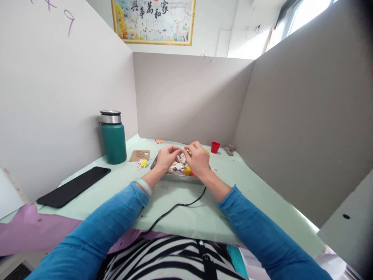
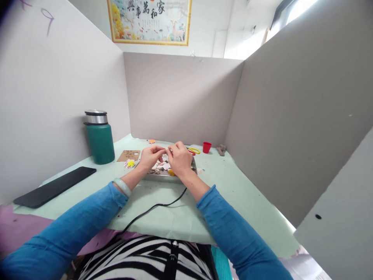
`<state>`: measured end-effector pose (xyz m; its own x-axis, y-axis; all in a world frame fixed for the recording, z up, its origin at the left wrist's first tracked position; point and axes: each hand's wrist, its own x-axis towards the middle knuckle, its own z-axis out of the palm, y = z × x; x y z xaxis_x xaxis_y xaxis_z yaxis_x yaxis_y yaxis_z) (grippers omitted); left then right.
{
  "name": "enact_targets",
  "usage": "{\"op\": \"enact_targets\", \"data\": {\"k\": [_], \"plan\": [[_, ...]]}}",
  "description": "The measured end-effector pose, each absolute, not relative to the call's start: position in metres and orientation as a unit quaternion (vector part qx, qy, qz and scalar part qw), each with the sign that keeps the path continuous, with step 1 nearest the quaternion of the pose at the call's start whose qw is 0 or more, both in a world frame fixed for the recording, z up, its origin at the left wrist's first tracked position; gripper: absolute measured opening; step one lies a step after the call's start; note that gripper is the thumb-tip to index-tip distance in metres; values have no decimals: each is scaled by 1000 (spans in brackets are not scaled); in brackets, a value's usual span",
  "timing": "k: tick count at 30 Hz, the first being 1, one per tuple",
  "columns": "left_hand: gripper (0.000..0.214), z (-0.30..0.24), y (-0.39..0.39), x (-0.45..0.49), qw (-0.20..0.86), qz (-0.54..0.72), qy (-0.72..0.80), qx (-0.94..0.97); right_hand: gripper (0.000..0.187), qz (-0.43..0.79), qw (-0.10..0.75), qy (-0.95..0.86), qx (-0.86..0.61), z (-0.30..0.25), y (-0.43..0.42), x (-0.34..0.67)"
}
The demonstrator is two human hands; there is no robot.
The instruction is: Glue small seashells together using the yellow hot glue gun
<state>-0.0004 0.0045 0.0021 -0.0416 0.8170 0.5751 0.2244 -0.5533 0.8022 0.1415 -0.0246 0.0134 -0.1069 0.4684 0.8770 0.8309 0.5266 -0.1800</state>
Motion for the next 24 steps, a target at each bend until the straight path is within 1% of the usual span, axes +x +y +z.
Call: {"op": "enact_targets", "data": {"k": [7, 15, 20, 24], "plan": [[23, 5, 1, 0, 325, 612, 369, 619, 24, -209, 491, -720, -443, 11, -22, 142], [21, 4, 4, -1, 344, 613, 360, 613, 30, -246, 472, -732, -424, 12, -23, 144], [22, 5, 2, 0, 347, 612, 362, 612, 27, -242, 477, -727, -430, 11, -23, 144], [23, 8, -3, 1, 370, 611, 363, 599, 27, -232, 486, -719, -438, 10, -23, 144]]}}
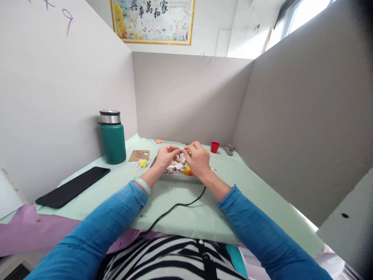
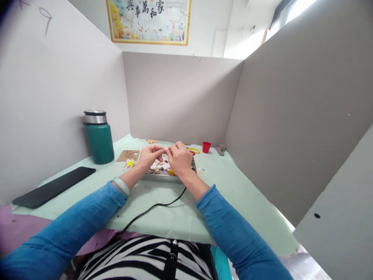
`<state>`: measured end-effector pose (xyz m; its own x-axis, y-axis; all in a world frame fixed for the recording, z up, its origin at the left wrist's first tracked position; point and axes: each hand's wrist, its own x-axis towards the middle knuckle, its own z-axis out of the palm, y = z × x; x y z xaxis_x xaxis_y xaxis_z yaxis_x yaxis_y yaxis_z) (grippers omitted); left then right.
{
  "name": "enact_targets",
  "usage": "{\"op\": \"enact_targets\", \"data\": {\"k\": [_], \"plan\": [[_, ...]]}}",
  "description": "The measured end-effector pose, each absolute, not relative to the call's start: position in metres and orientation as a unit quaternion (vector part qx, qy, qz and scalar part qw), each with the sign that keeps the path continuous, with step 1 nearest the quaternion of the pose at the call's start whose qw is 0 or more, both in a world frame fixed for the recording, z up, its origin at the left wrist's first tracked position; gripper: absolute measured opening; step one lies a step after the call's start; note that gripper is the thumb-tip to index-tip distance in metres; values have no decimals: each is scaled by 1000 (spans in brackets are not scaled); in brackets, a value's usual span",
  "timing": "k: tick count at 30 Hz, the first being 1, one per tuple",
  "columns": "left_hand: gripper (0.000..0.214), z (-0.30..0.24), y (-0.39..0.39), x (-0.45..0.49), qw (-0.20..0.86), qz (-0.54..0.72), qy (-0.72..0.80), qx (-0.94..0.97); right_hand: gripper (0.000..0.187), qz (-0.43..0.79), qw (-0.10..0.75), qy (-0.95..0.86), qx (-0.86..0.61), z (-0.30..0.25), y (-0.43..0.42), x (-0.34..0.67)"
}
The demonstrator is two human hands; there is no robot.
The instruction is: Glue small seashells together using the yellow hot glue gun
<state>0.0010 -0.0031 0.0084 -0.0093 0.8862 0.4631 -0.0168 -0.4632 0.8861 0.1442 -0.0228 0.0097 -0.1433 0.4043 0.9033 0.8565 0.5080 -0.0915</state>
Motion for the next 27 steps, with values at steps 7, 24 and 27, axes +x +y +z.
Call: {"op": "enact_targets", "data": {"k": [7, 24, 27], "plan": [[24, 10, -5, 2, 389, 609, 360, 590, 29, -231, 492, -710, -448, 9, -22, 143], [22, 9, -4, 2, 390, 603, 350, 602, 27, -261, 474, -712, -448, 8, -19, 144], [22, 9, -5, 2, 394, 604, 348, 600, 28, -267, 471, -713, -446, 7, -19, 144]]}}
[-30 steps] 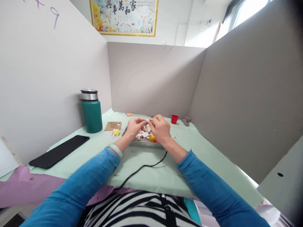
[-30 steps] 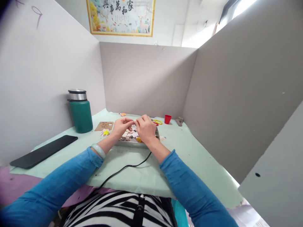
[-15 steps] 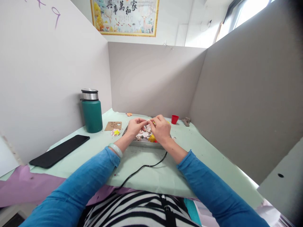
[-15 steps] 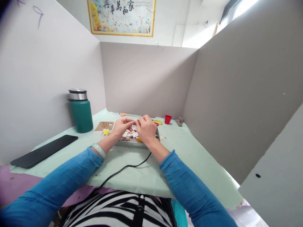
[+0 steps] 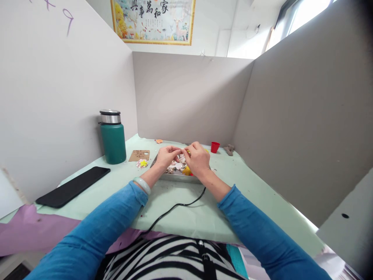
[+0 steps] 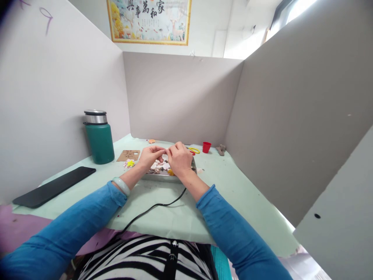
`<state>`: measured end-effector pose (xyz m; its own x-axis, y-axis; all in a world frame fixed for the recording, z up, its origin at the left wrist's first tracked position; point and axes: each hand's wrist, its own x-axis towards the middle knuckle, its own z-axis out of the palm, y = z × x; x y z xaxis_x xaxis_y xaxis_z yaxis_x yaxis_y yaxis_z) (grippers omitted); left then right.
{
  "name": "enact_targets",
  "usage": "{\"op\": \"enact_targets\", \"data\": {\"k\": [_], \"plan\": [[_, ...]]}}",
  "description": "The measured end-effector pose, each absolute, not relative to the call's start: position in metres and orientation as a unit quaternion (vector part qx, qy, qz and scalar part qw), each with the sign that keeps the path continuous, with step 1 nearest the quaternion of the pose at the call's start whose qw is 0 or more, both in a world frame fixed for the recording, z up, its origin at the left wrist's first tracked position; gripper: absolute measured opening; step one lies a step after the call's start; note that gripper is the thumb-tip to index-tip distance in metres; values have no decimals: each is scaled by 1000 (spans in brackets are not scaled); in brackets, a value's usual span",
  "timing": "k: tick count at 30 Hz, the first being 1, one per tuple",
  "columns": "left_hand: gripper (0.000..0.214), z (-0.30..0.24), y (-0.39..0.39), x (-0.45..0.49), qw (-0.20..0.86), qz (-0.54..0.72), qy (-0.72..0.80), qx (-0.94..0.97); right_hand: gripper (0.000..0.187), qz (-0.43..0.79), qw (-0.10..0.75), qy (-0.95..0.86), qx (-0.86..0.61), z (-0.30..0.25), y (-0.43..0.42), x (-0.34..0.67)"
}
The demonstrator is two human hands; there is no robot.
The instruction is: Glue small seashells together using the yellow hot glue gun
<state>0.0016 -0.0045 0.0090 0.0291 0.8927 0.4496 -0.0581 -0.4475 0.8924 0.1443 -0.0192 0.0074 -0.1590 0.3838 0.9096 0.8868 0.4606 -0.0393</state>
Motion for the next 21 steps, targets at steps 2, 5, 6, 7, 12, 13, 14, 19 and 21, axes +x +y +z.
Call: {"op": "enact_targets", "data": {"k": [2, 5, 6, 7, 12, 13, 14, 19, 21], "plan": [[23, 9, -5, 2, 396, 604, 347, 599, 28, -274, 467, -715, -443, 8, -20, 144], [24, 9, -5, 1, 395, 600, 346, 604, 28, -285, 460, -716, -442, 9, -21, 144], [24, 9, -5, 1, 396, 599, 345, 604, 29, -287, 458, -716, -442, 9, -22, 144], [24, 9, -5, 0, 396, 599, 344, 605, 29, -288, 457, -715, -443, 9, -22, 144], [25, 8, -4, 0, 412, 598, 331, 602, 31, -298, 456, -714, -441, 8, -22, 143], [25, 8, -4, 0, 415, 601, 329, 598, 31, -301, 455, -714, -439, 8, -21, 143], [25, 9, -4, 0, 418, 605, 328, 593, 30, -306, 454, -714, -437, 7, -21, 143], [31, 9, -3, 2, 435, 619, 325, 568, 30, -316, 446, -723, -423, 5, -21, 143], [34, 9, -2, 1, 442, 618, 324, 564, 31, -312, 445, -726, -421, 5, -21, 143]]}}
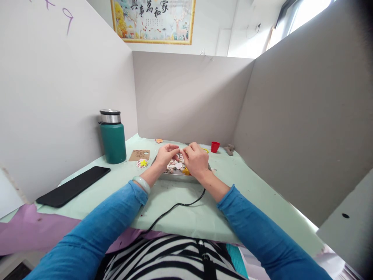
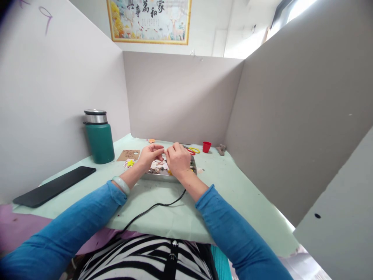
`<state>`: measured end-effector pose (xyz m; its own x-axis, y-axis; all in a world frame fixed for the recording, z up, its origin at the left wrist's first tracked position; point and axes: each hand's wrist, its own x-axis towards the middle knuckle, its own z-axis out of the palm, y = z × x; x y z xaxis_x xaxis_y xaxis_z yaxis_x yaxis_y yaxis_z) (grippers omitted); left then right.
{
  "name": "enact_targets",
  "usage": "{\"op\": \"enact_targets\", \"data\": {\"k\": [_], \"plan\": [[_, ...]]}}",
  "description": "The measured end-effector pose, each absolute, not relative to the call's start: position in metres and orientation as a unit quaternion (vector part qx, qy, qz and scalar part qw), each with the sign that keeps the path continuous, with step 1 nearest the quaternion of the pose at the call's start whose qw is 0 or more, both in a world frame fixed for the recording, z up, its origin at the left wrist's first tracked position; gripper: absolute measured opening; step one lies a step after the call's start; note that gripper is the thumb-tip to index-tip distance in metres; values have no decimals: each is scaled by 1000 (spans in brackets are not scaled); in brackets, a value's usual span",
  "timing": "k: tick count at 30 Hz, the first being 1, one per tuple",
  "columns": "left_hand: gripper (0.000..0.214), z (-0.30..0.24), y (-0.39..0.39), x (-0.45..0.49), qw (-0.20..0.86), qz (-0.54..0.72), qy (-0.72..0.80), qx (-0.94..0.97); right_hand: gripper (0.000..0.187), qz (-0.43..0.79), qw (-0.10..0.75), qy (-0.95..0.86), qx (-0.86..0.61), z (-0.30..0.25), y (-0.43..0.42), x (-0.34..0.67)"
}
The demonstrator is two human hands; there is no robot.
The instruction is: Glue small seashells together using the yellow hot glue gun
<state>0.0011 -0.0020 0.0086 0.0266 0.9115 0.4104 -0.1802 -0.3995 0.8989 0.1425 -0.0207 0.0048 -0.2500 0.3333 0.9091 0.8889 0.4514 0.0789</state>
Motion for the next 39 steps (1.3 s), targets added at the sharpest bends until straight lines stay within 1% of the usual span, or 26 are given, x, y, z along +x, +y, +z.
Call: {"op": "enact_targets", "data": {"k": [5, 17, 26, 39], "plan": [[37, 5, 3, -2, 451, 612, 313, 569, 30, -307, 442, -730, -421, 3, -20, 143], [33, 6, 2, -3, 502, 576, 299, 572, 32, -309, 442, -727, -424, 3, -20, 144], [33, 6, 0, -4, 562, 559, 271, 545, 33, -318, 446, -724, -418, 2, -19, 143], [27, 2, 4, -3, 572, 562, 287, 523, 32, -303, 460, -721, -421, -1, -18, 142]]}}
